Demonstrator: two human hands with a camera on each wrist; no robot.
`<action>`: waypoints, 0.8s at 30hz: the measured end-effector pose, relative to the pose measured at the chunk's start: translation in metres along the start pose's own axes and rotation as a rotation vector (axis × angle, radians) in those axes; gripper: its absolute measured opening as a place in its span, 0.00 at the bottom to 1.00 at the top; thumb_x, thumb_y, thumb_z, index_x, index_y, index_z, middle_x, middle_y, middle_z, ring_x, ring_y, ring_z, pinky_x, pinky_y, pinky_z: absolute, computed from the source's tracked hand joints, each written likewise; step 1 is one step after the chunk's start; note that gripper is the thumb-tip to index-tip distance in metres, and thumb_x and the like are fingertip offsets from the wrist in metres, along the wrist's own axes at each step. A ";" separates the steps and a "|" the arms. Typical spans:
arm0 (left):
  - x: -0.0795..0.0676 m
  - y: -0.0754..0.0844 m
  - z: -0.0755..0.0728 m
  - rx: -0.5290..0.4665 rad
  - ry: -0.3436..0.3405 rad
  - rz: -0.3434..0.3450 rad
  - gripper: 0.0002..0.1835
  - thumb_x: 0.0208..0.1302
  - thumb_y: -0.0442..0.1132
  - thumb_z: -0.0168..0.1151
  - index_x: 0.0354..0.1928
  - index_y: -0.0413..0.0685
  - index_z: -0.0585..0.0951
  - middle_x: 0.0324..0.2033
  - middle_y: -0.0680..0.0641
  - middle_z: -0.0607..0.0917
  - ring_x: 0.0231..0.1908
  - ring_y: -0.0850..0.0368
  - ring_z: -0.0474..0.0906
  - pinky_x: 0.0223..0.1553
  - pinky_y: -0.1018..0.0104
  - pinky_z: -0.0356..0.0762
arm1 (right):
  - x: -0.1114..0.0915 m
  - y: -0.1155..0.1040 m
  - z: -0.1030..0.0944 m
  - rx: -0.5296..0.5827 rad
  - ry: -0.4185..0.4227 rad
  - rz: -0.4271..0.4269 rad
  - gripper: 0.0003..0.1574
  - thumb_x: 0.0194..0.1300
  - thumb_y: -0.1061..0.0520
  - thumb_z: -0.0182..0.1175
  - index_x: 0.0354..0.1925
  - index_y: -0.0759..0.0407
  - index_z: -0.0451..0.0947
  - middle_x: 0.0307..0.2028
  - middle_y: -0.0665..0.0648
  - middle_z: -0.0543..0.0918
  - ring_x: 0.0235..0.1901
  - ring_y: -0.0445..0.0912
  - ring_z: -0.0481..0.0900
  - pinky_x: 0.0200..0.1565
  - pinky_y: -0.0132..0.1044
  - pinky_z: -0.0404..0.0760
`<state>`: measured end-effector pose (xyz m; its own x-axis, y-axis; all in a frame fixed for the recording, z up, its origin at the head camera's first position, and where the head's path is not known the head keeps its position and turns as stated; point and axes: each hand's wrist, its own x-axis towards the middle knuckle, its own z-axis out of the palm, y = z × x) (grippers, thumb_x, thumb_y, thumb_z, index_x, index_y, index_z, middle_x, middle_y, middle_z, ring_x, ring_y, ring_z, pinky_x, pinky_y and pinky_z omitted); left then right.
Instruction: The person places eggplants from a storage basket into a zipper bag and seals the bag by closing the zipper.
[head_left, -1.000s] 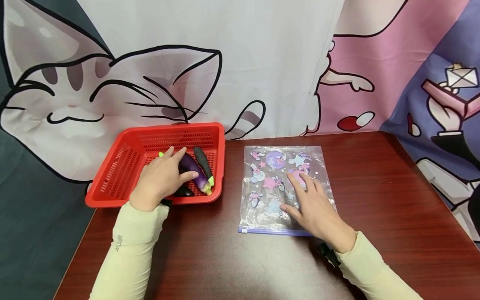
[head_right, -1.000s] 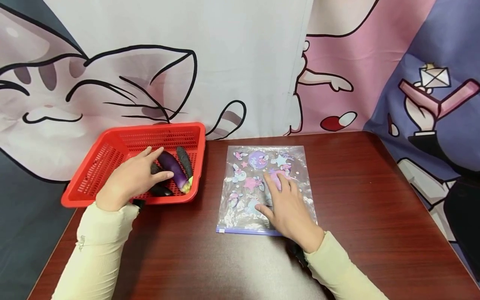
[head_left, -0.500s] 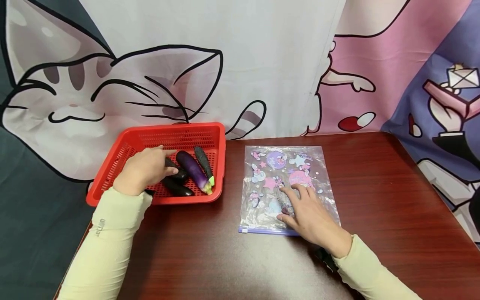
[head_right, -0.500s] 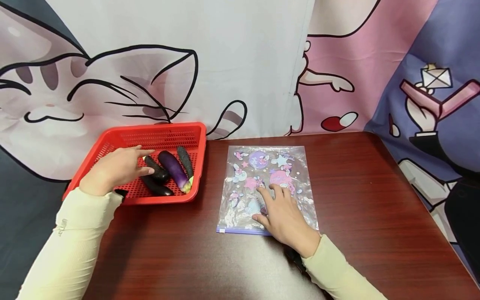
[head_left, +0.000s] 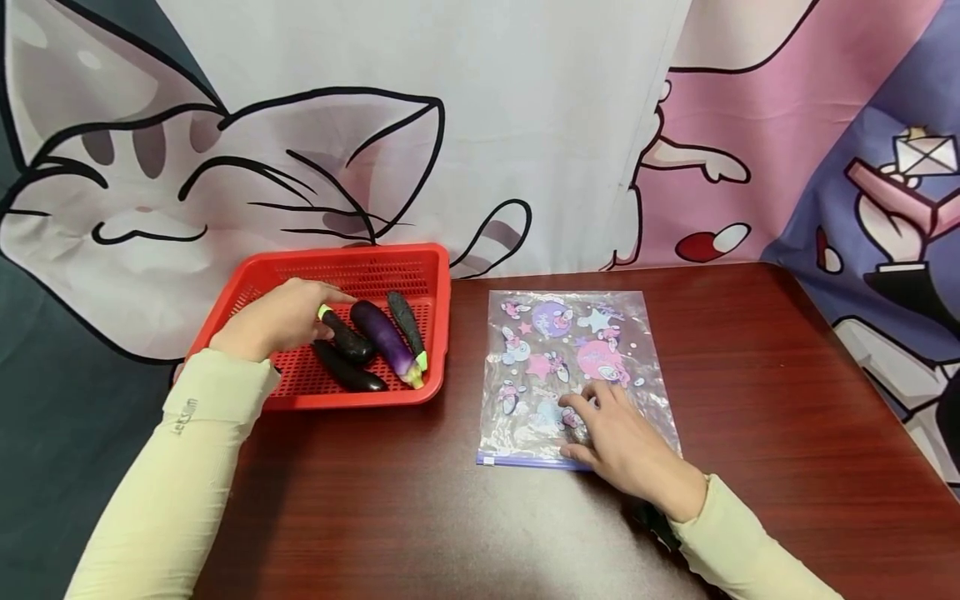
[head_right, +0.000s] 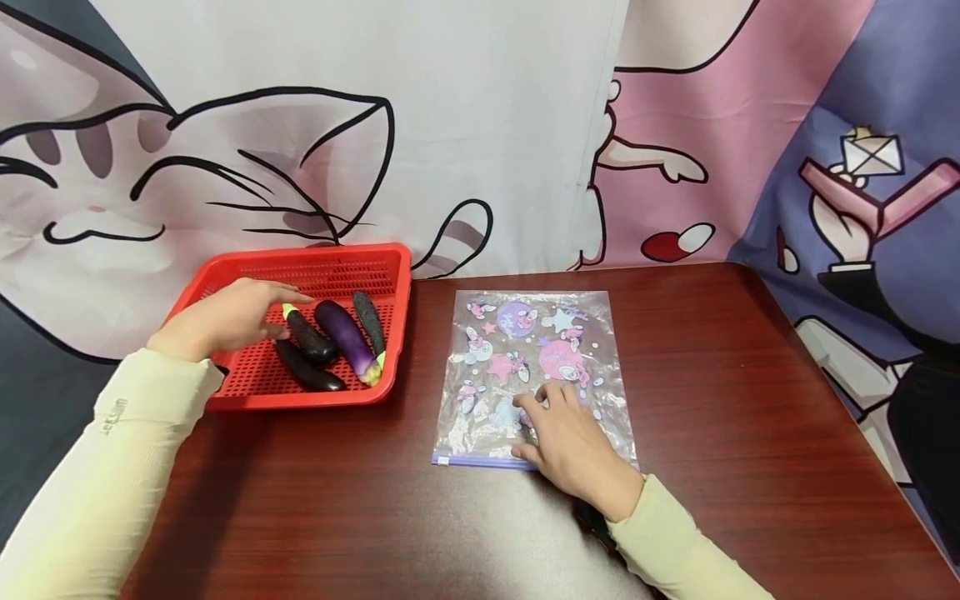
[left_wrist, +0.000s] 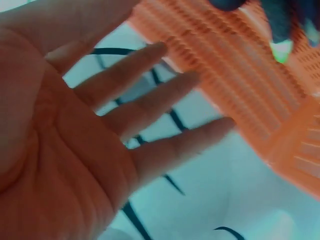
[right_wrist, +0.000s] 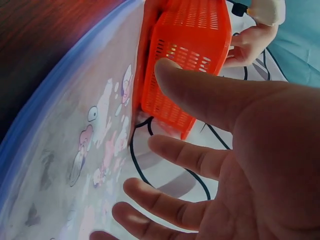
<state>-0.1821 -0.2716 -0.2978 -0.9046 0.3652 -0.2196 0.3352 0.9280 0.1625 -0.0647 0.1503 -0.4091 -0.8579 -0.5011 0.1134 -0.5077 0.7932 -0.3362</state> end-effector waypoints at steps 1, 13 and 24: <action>0.002 -0.003 0.001 0.008 -0.009 0.004 0.30 0.53 0.24 0.72 0.61 0.40 0.81 0.58 0.34 0.80 0.61 0.34 0.74 0.60 0.39 0.70 | 0.000 0.000 0.000 -0.001 -0.005 -0.005 0.33 0.56 0.50 0.76 0.57 0.58 0.77 0.46 0.61 0.74 0.47 0.57 0.73 0.47 0.53 0.75; 0.013 -0.035 0.020 0.003 -0.118 -0.010 0.26 0.49 0.23 0.74 0.53 0.42 0.85 0.52 0.36 0.84 0.56 0.34 0.77 0.57 0.38 0.72 | -0.004 0.004 0.007 0.021 -0.058 -0.076 0.36 0.52 0.49 0.78 0.56 0.57 0.76 0.41 0.55 0.75 0.40 0.50 0.73 0.42 0.48 0.76; 0.022 -0.053 0.032 0.054 -0.184 0.022 0.18 0.43 0.26 0.78 0.39 0.46 0.86 0.43 0.38 0.86 0.48 0.38 0.81 0.50 0.45 0.78 | -0.007 0.007 0.011 0.046 -0.114 -0.076 0.37 0.48 0.52 0.80 0.55 0.56 0.76 0.42 0.53 0.75 0.37 0.46 0.71 0.38 0.46 0.77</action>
<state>-0.2113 -0.3103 -0.3419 -0.8352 0.3886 -0.3891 0.3729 0.9203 0.1186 -0.0619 0.1558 -0.4225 -0.8016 -0.5969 0.0344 -0.5643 0.7364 -0.3732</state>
